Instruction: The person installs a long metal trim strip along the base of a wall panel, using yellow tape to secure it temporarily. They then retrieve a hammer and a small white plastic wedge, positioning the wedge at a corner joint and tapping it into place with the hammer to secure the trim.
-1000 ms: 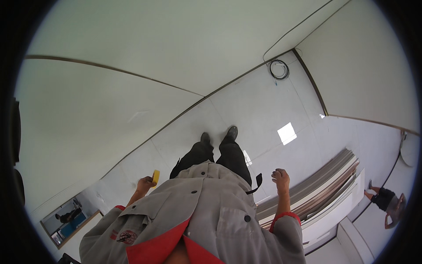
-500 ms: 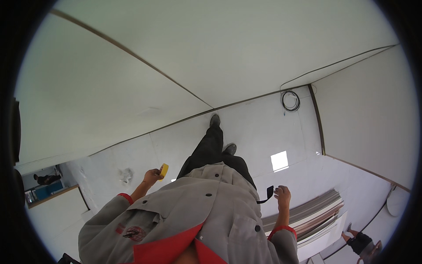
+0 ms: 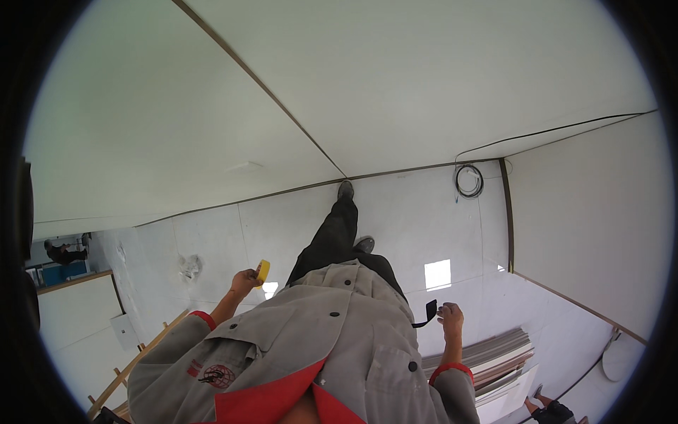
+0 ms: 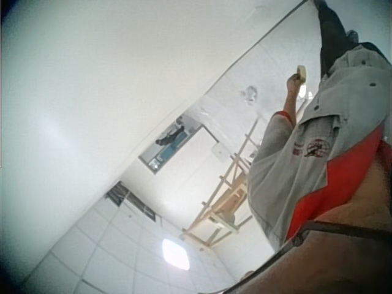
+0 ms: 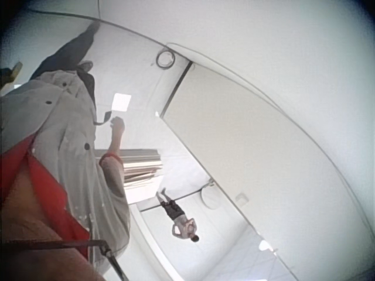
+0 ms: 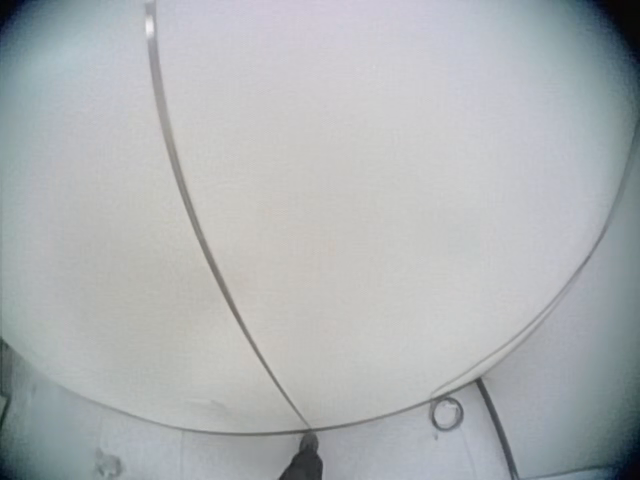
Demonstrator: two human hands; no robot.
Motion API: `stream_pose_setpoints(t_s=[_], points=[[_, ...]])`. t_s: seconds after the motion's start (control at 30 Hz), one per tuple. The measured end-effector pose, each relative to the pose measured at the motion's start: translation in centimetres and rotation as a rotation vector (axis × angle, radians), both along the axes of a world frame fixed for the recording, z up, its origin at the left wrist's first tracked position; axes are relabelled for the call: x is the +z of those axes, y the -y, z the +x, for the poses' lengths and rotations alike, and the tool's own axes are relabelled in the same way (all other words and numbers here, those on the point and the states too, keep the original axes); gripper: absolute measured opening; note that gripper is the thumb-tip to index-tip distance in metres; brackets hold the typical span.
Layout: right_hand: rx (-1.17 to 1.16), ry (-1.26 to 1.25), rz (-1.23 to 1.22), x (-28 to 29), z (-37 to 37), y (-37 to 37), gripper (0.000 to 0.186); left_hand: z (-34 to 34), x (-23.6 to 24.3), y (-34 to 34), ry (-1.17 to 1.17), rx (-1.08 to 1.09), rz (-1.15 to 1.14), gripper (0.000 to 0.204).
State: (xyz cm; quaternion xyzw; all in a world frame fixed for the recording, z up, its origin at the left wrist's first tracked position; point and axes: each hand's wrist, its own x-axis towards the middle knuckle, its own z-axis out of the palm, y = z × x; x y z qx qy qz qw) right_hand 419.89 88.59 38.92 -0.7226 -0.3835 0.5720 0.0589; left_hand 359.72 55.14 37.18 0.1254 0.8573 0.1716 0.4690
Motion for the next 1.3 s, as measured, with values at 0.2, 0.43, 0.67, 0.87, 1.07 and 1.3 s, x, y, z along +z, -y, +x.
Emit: stream_pose_setpoints(t_s=[0.2, 0.43, 0.67, 0.87, 1.07, 1.3], points=[[0.007, 0.03, -0.015, 0.4, -0.4, -0.6, 0.027, 0.5, -0.7, 0.8, 0.005, 0.003, -0.003, 0.035], [0.031, -0.016, -0.014, -0.8, -1.6, -1.3, 0.028, -0.7, -1.2, 0.2, -0.047, 0.032, 0.024, 0.039], [0.086, -0.004, 0.049, -0.6, -3.9, -2.6, 0.027, -1.1, -1.1, 0.3, -0.003, 0.094, 0.053, 0.038], [0.049, -0.007, 0.023, -0.6, -3.9, -1.9, 0.03, -1.6, -0.6, -0.4, 0.008, 0.084, 0.047, 0.035], [0.052, 0.009, 0.02, -0.2, -3.4, -1.4, 0.028, -1.8, -0.2, -1.2, -0.029, -0.028, 0.032, 0.034], [0.026, 0.041, 0.051, 0.4, -2.0, 0.7, 0.024, -1.7, -0.1, -3.0, -0.019, -0.068, -0.008, 0.039]])
